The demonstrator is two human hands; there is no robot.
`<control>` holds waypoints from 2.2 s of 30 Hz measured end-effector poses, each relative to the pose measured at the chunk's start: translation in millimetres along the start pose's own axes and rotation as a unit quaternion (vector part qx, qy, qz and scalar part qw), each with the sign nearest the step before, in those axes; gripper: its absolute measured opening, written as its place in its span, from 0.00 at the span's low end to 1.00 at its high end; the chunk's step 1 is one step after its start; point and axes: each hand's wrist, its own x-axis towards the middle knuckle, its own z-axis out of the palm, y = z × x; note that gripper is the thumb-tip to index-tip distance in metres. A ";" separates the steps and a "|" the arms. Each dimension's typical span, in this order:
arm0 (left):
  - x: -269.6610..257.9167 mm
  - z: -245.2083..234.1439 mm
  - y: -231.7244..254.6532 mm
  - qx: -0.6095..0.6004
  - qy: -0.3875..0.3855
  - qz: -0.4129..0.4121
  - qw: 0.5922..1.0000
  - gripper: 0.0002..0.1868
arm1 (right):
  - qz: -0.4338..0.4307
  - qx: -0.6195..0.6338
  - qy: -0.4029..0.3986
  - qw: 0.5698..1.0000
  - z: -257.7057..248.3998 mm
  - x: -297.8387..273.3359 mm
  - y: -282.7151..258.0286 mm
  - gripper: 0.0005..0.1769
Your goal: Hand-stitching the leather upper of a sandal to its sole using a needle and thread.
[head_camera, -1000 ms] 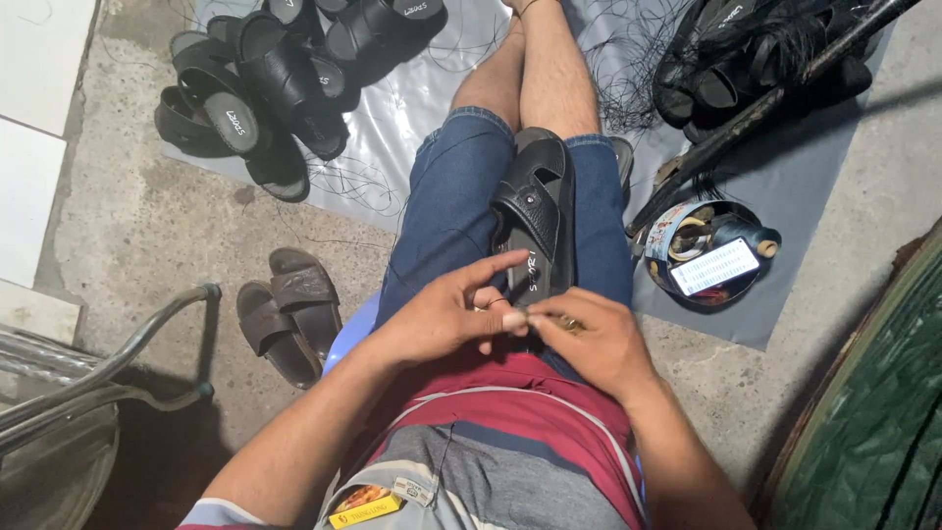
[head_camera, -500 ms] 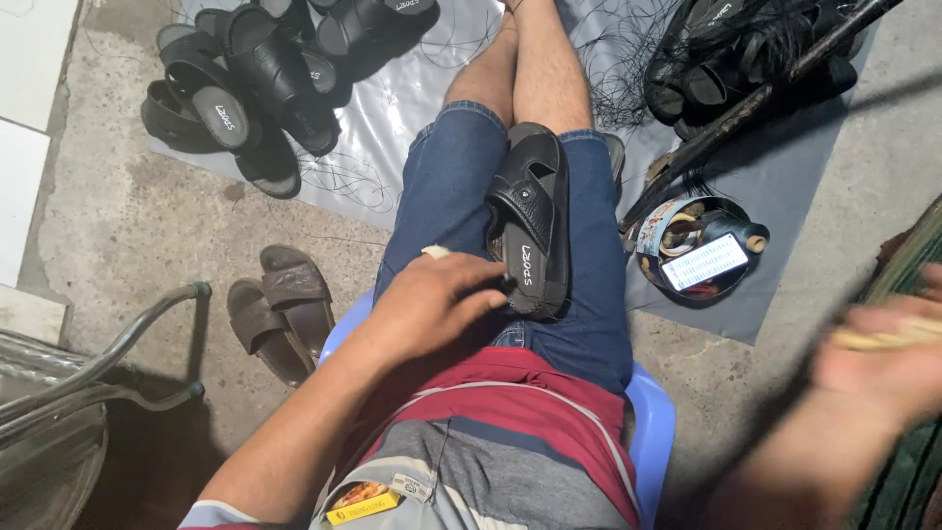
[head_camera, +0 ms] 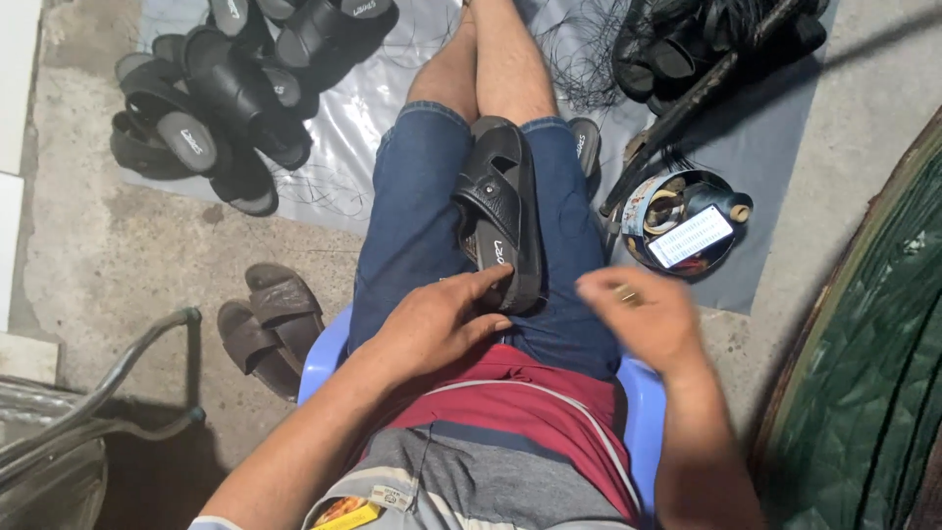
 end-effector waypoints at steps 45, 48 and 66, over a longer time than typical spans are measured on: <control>-24.5 -34.3 -4.7 -0.414 -0.097 0.218 0.878 0.14 | -0.213 0.076 0.025 0.974 30.4 11.3 -3.5 0.03; -16.6 -24.4 -18.9 -0.542 -0.055 0.236 0.805 0.18 | -0.179 0.122 -0.025 0.976 27.6 12.0 -8.8 0.01; 24.3 -18.0 26.4 0.010 -0.050 -0.227 0.973 0.29 | -0.199 0.213 -0.059 0.955 22.5 16.2 -0.5 0.01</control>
